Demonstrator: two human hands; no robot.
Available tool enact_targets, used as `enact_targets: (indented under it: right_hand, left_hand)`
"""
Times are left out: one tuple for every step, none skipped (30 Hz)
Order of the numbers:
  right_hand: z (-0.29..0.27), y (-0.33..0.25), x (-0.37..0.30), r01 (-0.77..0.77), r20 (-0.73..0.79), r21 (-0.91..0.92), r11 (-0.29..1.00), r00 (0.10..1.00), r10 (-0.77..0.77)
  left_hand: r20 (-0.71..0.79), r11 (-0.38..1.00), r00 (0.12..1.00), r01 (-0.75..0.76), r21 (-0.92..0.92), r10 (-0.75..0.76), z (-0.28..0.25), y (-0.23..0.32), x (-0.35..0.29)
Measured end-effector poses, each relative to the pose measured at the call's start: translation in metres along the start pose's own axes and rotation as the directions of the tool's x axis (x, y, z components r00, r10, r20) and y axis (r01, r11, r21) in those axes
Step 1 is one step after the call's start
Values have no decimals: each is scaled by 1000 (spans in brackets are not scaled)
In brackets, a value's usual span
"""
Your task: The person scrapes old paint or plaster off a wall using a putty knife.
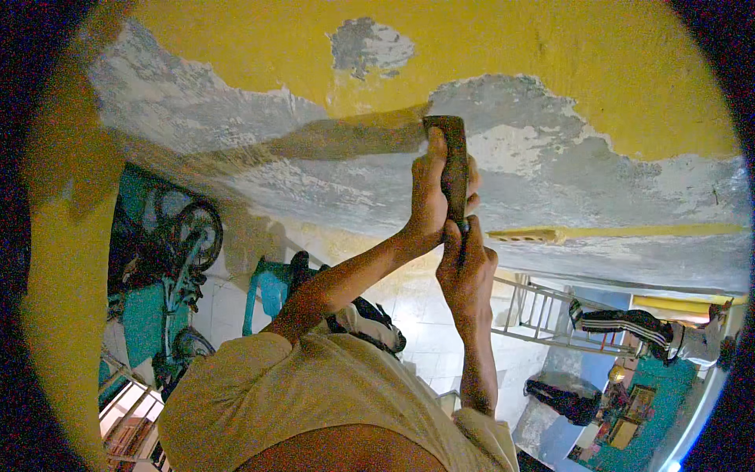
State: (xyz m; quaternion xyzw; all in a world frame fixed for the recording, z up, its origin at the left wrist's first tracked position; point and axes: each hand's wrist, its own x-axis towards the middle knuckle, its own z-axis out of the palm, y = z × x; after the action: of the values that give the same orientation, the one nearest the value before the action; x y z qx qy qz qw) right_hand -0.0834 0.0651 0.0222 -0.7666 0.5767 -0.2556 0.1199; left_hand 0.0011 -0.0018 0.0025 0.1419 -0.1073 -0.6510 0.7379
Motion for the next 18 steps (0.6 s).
enact_targets:
  right_hand:
    - [3, -1, 1, -1, -7, 1, 1000, 1000, 1]
    - [10, -5, 3, 11, -11, 41, 999, 1000, -10]
    - [14, -8, 3, 25, -5, 83, 996, 1000, -24]
    - [12, -11, -1, -29, 2, 73, 997, 1000, 29]
    - [8, -8, 0, -29, 5, 76, 997, 1000, 29]
    - [2, -3, 4, -57, 37, 28, 998, 998, 56]
    - [0, 0, 7, -82, 67, -21, 996, 994, 83]
    - [6, -1, 4, -59, 32, 48, 997, 998, 57]
    - [11, -5, 5, 36, -18, 67, 997, 999, -35]
    - [11, -11, 5, -13, 28, 56, 998, 1000, 12]
    - [9, -15, 6, -62, 74, 42, 997, 996, 59]
    - [9, -9, 1, 5, 18, 66, 998, 1000, -7]
    - [5, -5, 3, -2, 29, -8, 1000, 1000, 2]
    - [0, -4, 0, -44, 61, -5, 999, 997, 44]
    - [-5, -2, 2, -82, 81, -8, 997, 993, 83]
    - [6, 1, 2, 7, -5, 42, 999, 1000, -7]
    - [14, -2, 7, 1, 10, 83, 997, 1000, -2]
    - [15, -8, 4, -36, 32, 58, 998, 999, 34]
  left_hand:
    - [36, 1000, 999, 0, -6, 0, -4, 5, 1]
    - [71, 1000, 997, 1, -13, 0, -7, 11, 2]
    - [96, 1000, 995, -3, -20, 4, -11, 13, 1]
    - [109, 1000, 994, -12, -18, 14, -12, 11, -1]
    - [106, 1000, 994, -13, -16, 15, -10, 7, -1]
    - [72, 1000, 997, -22, 20, 20, -6, 2, 3]
    - [40, 998, 999, -29, 56, 27, -4, 1, 5]
    - [33, 997, 999, -42, 60, 40, -8, 2, 4]
    - [28, 997, 998, -49, 61, 48, -10, 3, 1]
    - [50, 997, 998, -50, 51, 47, -13, 6, 3]
    - [71, 998, 996, -50, 41, 47, -13, 9, 5]
    - [70, 999, 997, -36, 26, 34, -11, 9, 1]
    - [-18, 1000, 1000, 13, 27, -13, -2, 13, -2]
    - [-2, 999, 1000, -12, 36, 12, -2, 5, -5]
    - [28, 998, 999, -39, 40, 38, -1, 0, -4]
    - [28, 997, 999, -37, 65, 35, -5, 0, -2]
    - [-29, 1000, 999, -25, -17, 24, -8, 2, 5]
    - [3, 999, 1000, -25, 31, 25, -12, 10, 3]
